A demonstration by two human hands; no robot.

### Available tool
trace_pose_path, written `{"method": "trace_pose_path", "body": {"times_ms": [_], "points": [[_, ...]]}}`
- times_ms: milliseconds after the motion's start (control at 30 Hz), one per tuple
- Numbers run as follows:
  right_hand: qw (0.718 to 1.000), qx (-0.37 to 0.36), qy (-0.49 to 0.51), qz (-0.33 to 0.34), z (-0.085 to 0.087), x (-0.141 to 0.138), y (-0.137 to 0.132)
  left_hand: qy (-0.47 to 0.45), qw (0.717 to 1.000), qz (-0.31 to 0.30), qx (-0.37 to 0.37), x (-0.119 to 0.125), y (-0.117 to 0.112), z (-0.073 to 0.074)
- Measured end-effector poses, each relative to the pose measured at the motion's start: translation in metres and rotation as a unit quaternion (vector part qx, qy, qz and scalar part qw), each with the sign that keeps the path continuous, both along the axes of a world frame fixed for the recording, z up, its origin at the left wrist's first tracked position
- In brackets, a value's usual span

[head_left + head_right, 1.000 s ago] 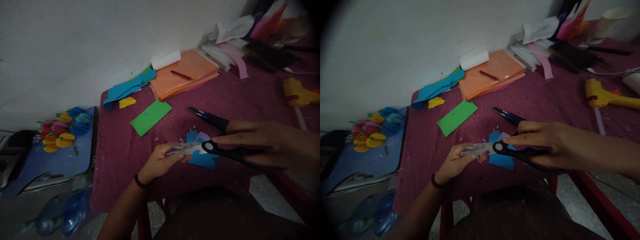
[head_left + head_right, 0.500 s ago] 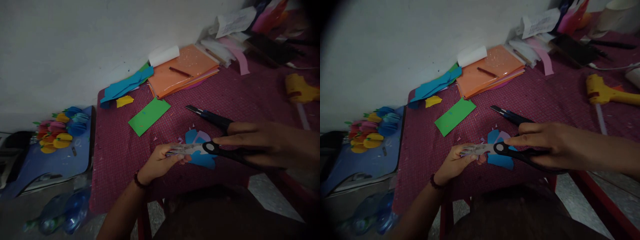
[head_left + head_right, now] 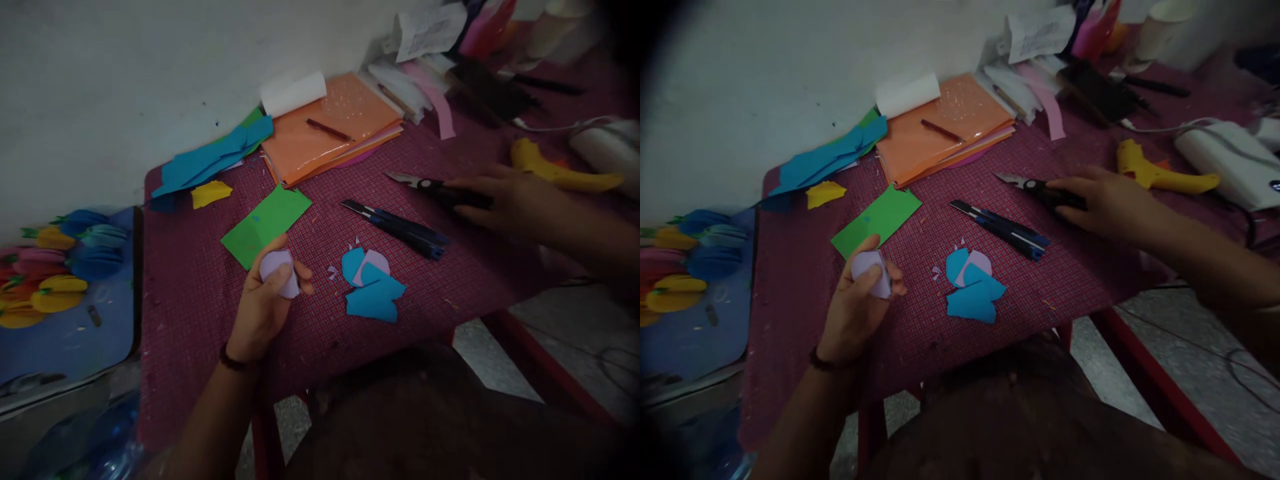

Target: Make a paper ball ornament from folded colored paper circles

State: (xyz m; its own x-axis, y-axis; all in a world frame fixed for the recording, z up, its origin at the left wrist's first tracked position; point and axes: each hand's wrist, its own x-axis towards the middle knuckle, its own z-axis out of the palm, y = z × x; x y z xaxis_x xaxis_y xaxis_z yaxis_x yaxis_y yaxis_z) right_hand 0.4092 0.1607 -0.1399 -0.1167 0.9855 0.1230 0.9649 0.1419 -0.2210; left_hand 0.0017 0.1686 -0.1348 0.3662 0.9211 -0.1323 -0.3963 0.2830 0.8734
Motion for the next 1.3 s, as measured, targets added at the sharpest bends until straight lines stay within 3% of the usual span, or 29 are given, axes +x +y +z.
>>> {"method": "trace_pose_path", "body": {"times_ms": [100, 233, 300, 367, 467, 667, 800, 900, 1067, 1167, 1300], "points": [[0.997, 0.016, -0.075, 0.020, -0.008, 0.007, -0.001, -0.016, 0.999, 0.020, -0.047, 0.001, 0.003, 0.002], [0.996, 0.063, -0.019, 0.068, 0.011, -0.030, -0.014, -0.032, 0.996, 0.024, -0.074, 0.003, 0.002, 0.005], [0.986, 0.045, 0.064, 0.147, 0.022, -0.062, -0.022, -0.042, 0.996, 0.020, -0.079, 0.004, 0.001, 0.006], [0.962, -0.030, 0.104, 0.250, 0.026, -0.095, -0.029, -0.052, 0.995, 0.018, -0.088, 0.004, 0.000, 0.007], [0.941, -0.098, 0.078, 0.316, 0.020, -0.133, -0.035, -0.063, 0.992, 0.002, -0.108, 0.004, -0.001, 0.006], [0.947, -0.107, -0.016, 0.302, 0.007, -0.157, -0.034, -0.052, 0.990, -0.034, -0.127, 0.003, 0.002, -0.001], [0.940, -0.196, 0.018, 0.278, 0.010, -0.157, -0.030, -0.052, 0.990, -0.032, -0.130, 0.003, 0.001, -0.003], [0.922, -0.273, 0.114, 0.250, 0.013, -0.154, -0.025, -0.074, 0.989, -0.035, -0.122, 0.005, -0.001, 0.000], [0.860, -0.344, 0.334, 0.174, 0.027, -0.148, -0.011, -0.129, 0.976, -0.066, -0.165, 0.008, -0.005, 0.010], [0.865, -0.302, 0.374, 0.143, 0.041, -0.151, -0.002, -0.142, 0.967, -0.085, -0.194, 0.009, -0.005, 0.011], [0.892, -0.157, 0.381, 0.187, 0.057, -0.164, 0.008, -0.157, 0.962, -0.095, -0.202, 0.008, -0.004, 0.006]]}}
